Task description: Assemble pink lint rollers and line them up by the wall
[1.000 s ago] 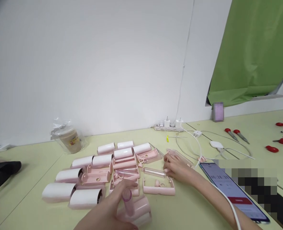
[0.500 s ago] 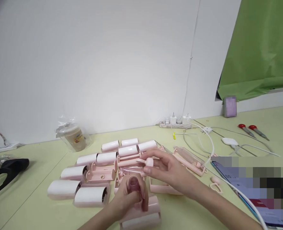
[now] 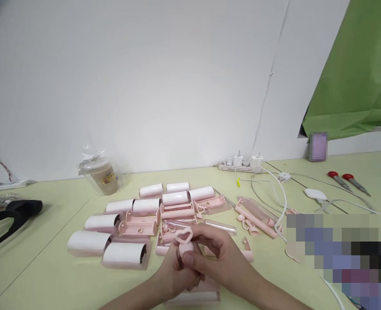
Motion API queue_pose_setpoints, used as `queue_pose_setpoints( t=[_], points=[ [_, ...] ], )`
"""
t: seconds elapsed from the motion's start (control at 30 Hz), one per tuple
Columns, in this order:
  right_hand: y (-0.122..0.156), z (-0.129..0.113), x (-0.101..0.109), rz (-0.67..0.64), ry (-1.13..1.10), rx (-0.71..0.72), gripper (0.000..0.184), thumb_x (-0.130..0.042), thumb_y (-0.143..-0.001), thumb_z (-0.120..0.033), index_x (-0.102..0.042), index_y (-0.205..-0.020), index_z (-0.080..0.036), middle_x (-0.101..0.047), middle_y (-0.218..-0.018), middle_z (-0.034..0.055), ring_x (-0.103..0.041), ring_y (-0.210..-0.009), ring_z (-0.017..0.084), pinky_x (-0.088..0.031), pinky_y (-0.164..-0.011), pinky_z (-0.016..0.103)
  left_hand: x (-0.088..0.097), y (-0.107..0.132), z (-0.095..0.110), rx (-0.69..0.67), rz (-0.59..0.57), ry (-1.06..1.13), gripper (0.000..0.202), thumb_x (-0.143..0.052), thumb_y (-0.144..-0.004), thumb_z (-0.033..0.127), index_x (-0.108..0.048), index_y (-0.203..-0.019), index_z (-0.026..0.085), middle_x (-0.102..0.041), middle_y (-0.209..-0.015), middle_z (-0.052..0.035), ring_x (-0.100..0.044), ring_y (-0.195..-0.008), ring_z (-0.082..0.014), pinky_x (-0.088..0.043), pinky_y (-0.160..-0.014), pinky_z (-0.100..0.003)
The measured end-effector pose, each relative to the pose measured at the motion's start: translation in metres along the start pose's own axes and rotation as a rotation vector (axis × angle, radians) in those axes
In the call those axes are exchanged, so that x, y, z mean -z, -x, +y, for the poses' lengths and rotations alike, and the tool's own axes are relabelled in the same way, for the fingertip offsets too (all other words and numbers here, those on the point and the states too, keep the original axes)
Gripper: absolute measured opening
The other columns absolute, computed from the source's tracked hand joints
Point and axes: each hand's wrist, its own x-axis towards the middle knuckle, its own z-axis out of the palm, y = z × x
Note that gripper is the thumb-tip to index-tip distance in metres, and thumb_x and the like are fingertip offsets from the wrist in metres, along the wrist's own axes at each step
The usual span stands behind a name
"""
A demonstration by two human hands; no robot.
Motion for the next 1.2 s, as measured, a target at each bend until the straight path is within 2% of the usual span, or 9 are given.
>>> queue_pose_setpoints(
  t=[0.3, 0.37, 0.43, 0.53, 0.6, 0.67, 0.93, 1.07, 1.2],
  points=[
    [0.000, -0.011, 0.003, -0.064, 0.103, 0.047, 0.006, -0.061, -0.076, -0.023, -0.059, -0.080, -0.020, -0.064, -0.082, 0.0051, -0.060, -0.079, 0.019, -0.047, -0.073, 0.031, 0.006, 0.004, 0.007, 0.032, -0.054, 0.040, 0.020, -0.056, -0.049, 0.009, -0.038, -0.054, 0.018, -0.038, -0.050, 0.0077, -0.033, -0.047, -0.0039, -0.026, -0.043, -0.016],
    [0.000, -0.014, 0.000, -0.055, 0.101, 0.038, 0.004, -0.060, -0.076, -0.023, -0.057, -0.078, -0.020, -0.063, -0.078, 0.0044, -0.060, -0.076, 0.018, -0.048, -0.071, 0.031, 0.011, 0.006, 0.010, 0.084, -0.185, 0.072, 0.028, -0.068, -0.049, 0.017, -0.042, -0.058, 0.018, -0.041, -0.054, 0.0068, -0.036, -0.049, -0.0045, -0.028, -0.046, -0.017],
    [0.001, -0.016, -0.004, -0.036, 0.102, 0.003, 0.006, -0.061, -0.075, -0.022, -0.055, -0.075, -0.020, -0.063, -0.075, 0.0037, -0.060, -0.072, 0.018, -0.048, -0.069, 0.031, 0.013, 0.009, 0.009, 0.105, -0.261, 0.142, 0.042, -0.077, -0.045, 0.038, -0.045, -0.062, 0.017, -0.044, -0.056, 0.0058, -0.039, -0.049, -0.0051, -0.030, -0.047, -0.018],
    [0.004, -0.021, -0.010, -0.031, 0.051, -0.059, 0.010, -0.064, -0.072, -0.022, -0.054, -0.074, -0.021, -0.062, -0.068, 0.0013, -0.059, -0.060, 0.016, -0.050, -0.061, 0.028, 0.007, 0.015, -0.005, 0.069, -0.007, 0.194, 0.055, -0.069, -0.045, 0.064, -0.044, -0.060, 0.017, -0.038, -0.048, 0.0080, -0.032, -0.043, -0.0035, -0.026, -0.043, -0.018],
    [0.006, -0.024, -0.012, -0.020, 0.034, -0.082, 0.010, -0.064, -0.071, -0.022, -0.054, -0.073, -0.021, -0.059, -0.063, -0.0007, -0.058, -0.054, 0.014, -0.050, -0.056, 0.026, 0.000, 0.018, -0.020, 0.069, 0.218, 0.197, 0.053, -0.065, -0.052, 0.065, -0.047, -0.063, 0.017, -0.037, -0.049, 0.0080, -0.031, -0.043, -0.0041, -0.026, -0.043, -0.019],
    [0.007, -0.027, -0.014, -0.002, 0.076, -0.095, 0.009, -0.064, -0.071, -0.021, -0.055, -0.071, -0.021, -0.056, -0.060, -0.0018, -0.057, -0.053, 0.014, -0.050, -0.057, 0.026, -0.005, 0.021, -0.032, 0.086, 0.348, 0.218, 0.051, -0.065, -0.055, 0.063, -0.051, -0.070, 0.017, -0.040, -0.052, 0.0067, -0.036, -0.047, -0.0064, -0.030, -0.046, -0.020],
    [0.012, -0.019, -0.020, 0.075, 0.230, -0.051, 0.002, -0.060, -0.073, -0.021, -0.061, -0.075, -0.021, -0.064, -0.074, 0.0027, -0.058, -0.062, 0.016, -0.051, -0.061, 0.026, -0.008, 0.022, -0.040, -0.077, 0.479, 0.156, 0.043, -0.066, -0.060, 0.057, -0.053, -0.068, 0.017, -0.049, -0.061, 0.0016, -0.043, -0.057, -0.0109, -0.036, -0.054, -0.023],
    [0.009, -0.014, -0.014, 0.053, 0.231, -0.037, 0.007, -0.061, -0.074, -0.027, -0.061, -0.078, -0.021, -0.063, -0.070, 0.0032, -0.060, -0.066, 0.018, -0.051, -0.069, 0.030, -0.006, 0.017, -0.036, -0.097, 0.293, 0.218, 0.048, -0.065, -0.058, 0.061, -0.046, -0.069, 0.018, -0.038, -0.051, 0.0080, -0.029, -0.042, -0.0042, -0.026, -0.042, -0.018],
    [0.007, -0.011, -0.005, -0.014, 0.287, 0.005, 0.026, -0.064, -0.073, -0.030, -0.061, -0.098, -0.025, -0.059, -0.109, 0.0064, -0.053, -0.105, 0.023, -0.043, -0.088, 0.033, 0.000, 0.015, -0.035, -0.138, 0.075, 0.256, 0.059, -0.049, -0.058, 0.076, -0.047, -0.068, 0.018, -0.035, -0.045, 0.0082, -0.026, -0.035, -0.0036, -0.020, -0.035, -0.017]
  ],
)
